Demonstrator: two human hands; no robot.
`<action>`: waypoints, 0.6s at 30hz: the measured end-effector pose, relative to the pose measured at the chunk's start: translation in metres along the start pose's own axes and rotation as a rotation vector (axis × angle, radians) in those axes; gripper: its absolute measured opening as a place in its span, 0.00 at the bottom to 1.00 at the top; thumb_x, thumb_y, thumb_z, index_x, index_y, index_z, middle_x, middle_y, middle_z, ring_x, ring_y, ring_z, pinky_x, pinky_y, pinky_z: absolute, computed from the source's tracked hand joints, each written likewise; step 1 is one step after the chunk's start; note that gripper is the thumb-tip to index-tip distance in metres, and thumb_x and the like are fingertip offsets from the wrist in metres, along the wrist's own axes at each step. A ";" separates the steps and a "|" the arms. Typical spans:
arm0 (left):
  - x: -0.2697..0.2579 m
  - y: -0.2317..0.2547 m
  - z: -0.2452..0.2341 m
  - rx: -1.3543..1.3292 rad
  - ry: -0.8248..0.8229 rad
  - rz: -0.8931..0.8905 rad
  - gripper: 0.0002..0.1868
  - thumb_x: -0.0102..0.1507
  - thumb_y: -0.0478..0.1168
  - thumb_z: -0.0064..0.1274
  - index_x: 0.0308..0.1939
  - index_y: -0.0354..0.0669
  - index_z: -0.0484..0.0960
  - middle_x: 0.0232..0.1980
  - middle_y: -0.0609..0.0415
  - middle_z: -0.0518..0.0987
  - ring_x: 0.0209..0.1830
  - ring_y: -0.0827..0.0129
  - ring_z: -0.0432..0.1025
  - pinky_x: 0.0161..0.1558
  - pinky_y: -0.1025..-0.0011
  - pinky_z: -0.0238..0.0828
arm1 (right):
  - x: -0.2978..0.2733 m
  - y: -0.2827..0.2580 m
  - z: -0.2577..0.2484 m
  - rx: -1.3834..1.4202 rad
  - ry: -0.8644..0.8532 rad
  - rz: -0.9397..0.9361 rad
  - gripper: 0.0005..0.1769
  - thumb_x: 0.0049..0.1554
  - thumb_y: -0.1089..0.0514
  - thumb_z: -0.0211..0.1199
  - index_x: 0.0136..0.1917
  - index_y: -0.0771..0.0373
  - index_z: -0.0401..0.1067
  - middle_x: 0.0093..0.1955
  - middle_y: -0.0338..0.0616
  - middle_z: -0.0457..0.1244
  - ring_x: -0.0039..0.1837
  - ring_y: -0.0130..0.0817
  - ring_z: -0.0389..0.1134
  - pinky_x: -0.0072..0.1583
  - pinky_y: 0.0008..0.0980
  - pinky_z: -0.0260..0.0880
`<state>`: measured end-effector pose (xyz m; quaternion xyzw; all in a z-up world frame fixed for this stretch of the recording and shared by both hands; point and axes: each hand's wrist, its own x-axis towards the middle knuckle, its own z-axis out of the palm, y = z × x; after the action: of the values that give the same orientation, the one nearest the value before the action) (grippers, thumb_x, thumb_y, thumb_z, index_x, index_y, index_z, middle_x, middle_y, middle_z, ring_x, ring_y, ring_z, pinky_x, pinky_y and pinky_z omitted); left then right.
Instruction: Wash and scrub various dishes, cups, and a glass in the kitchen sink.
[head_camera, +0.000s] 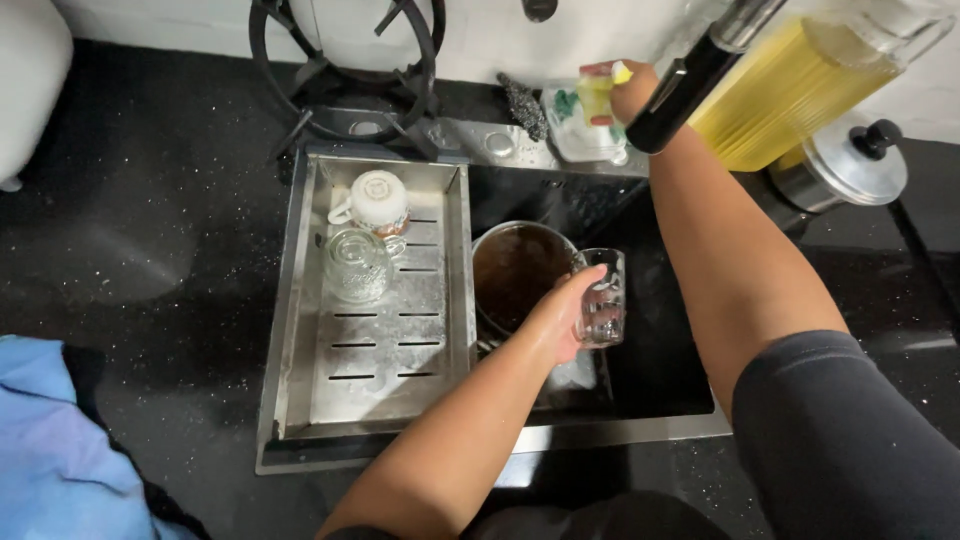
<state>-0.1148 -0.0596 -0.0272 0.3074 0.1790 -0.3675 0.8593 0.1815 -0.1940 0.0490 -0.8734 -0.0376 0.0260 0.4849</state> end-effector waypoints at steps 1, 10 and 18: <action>0.001 0.000 -0.001 -0.003 0.002 -0.005 0.21 0.60 0.54 0.60 0.52 0.60 0.69 0.41 0.63 0.78 0.41 0.66 0.77 0.41 0.52 0.76 | 0.025 0.055 -0.018 0.000 -0.003 0.006 0.22 0.58 0.70 0.50 0.66 0.63 0.68 0.65 0.46 0.68 0.59 0.42 0.75 0.47 0.33 0.78; -0.005 0.001 0.004 0.034 0.002 0.002 0.22 0.60 0.55 0.59 0.53 0.59 0.70 0.44 0.63 0.79 0.40 0.69 0.77 0.39 0.56 0.78 | -0.011 -0.015 0.020 -0.265 0.314 0.224 0.26 0.64 0.63 0.51 0.75 0.62 0.58 0.61 0.57 0.68 0.48 0.43 0.75 0.39 0.38 0.72; -0.006 0.003 0.005 0.052 0.022 0.038 0.22 0.60 0.55 0.60 0.53 0.57 0.72 0.43 0.61 0.79 0.38 0.70 0.77 0.36 0.59 0.78 | 0.023 0.021 0.018 -0.222 0.420 0.221 0.29 0.59 0.66 0.48 0.74 0.58 0.59 0.65 0.55 0.65 0.57 0.43 0.73 0.47 0.39 0.77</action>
<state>-0.1162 -0.0577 -0.0188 0.3369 0.1729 -0.3521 0.8559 0.2039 -0.1879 0.0221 -0.9062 0.1571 -0.1075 0.3777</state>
